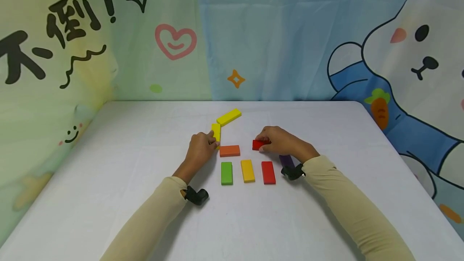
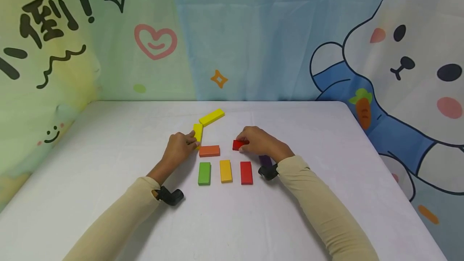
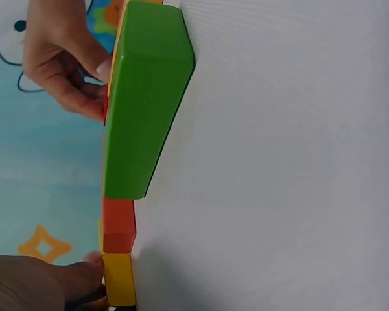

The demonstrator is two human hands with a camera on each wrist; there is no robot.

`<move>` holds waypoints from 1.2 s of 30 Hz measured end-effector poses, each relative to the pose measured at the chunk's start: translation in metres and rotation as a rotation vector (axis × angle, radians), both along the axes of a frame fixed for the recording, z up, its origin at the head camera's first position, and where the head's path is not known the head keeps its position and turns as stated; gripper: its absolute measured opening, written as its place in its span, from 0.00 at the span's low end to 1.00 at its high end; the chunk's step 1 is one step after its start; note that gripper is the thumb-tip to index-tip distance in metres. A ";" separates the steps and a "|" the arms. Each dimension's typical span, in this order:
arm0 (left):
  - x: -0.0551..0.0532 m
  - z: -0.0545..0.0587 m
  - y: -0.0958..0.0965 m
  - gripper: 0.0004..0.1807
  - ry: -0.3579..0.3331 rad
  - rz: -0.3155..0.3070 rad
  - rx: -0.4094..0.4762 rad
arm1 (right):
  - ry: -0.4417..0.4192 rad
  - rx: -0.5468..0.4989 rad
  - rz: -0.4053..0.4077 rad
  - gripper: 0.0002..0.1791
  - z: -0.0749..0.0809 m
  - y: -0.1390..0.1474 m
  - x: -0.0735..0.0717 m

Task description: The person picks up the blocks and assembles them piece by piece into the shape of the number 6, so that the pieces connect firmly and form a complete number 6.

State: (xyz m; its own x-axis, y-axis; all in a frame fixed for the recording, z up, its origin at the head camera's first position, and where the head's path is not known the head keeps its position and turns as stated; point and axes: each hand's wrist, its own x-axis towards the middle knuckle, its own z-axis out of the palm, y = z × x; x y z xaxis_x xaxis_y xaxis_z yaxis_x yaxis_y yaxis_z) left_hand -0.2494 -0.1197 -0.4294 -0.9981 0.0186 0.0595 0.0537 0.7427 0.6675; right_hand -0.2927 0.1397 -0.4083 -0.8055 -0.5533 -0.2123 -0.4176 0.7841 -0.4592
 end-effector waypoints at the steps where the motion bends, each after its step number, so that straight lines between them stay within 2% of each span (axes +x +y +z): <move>1: 0.000 0.000 0.000 0.13 -0.003 0.003 0.002 | -0.003 -0.008 -0.004 0.23 -0.001 0.000 0.000; 16: 0.003 0.001 0.001 0.12 0.005 0.009 -0.021 | -0.093 -0.175 -0.024 0.19 -0.004 -0.008 0.011; 29: 0.002 0.001 0.002 0.13 -0.017 0.014 -0.018 | -0.052 -0.126 -0.090 0.20 -0.007 -0.019 0.016; 36: 0.003 0.001 0.003 0.13 -0.009 0.016 -0.025 | -0.037 -0.127 -0.065 0.19 -0.005 -0.025 0.020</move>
State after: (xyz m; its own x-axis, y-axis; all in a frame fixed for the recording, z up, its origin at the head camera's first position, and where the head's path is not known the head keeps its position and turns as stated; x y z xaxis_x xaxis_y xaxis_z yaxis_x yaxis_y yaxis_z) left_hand -0.2467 -0.1168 -0.4280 -0.9988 0.0044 0.0498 0.0357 0.7599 0.6491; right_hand -0.2727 0.1149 -0.4129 -0.8336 -0.5243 -0.1739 -0.3486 0.7435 -0.5706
